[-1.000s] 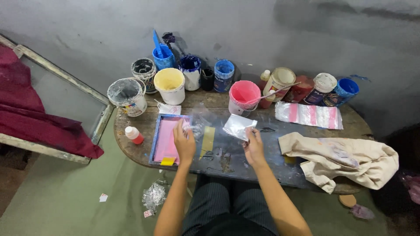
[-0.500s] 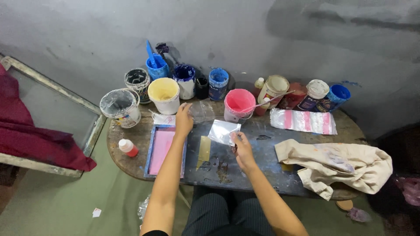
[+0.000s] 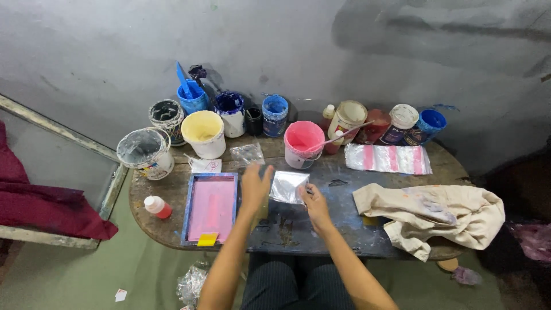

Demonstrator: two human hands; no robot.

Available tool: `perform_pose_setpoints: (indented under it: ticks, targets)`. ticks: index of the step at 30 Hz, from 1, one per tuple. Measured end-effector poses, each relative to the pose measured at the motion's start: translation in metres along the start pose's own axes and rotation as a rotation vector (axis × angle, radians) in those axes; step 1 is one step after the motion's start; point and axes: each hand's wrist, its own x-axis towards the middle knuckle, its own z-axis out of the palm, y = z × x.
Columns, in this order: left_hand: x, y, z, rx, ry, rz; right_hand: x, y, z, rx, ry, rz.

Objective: The person organizes small plastic bags on a table and then uses a brush to apply a pink coating to a small screen printing frame.

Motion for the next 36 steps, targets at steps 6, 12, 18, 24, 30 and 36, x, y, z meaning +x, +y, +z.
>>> perform_pose_setpoints:
  ticks: [6, 12, 18, 24, 30, 36]
  targets:
    - [-0.066, -0.05, 0.058, -0.569, -0.353, -0.458, 0.007, 0.029, -0.026, -0.202, 0.049, -0.066]
    - [-0.098, -0.061, 0.071, -0.768, -0.346, -0.626, -0.004, 0.035, -0.045, -0.443, 0.155, -0.032]
    - [-0.106, -0.038, 0.059, -0.583, -0.255, -0.599, -0.02, 0.026, -0.041, -0.602, 0.267, -0.079]
    - [-0.104, -0.005, 0.037, -0.479, -0.219, -0.554, -0.018, 0.033, -0.052, -0.517, 0.252, -0.18]
    - [-0.105, -0.01, 0.039, -0.617, -0.236, -0.518, -0.017, 0.04, -0.062, -0.274, 0.063, -0.217]
    - [-0.097, 0.045, -0.004, -0.507, -0.24, -0.287, -0.035, 0.006, -0.048, -0.223, 0.08, -0.364]
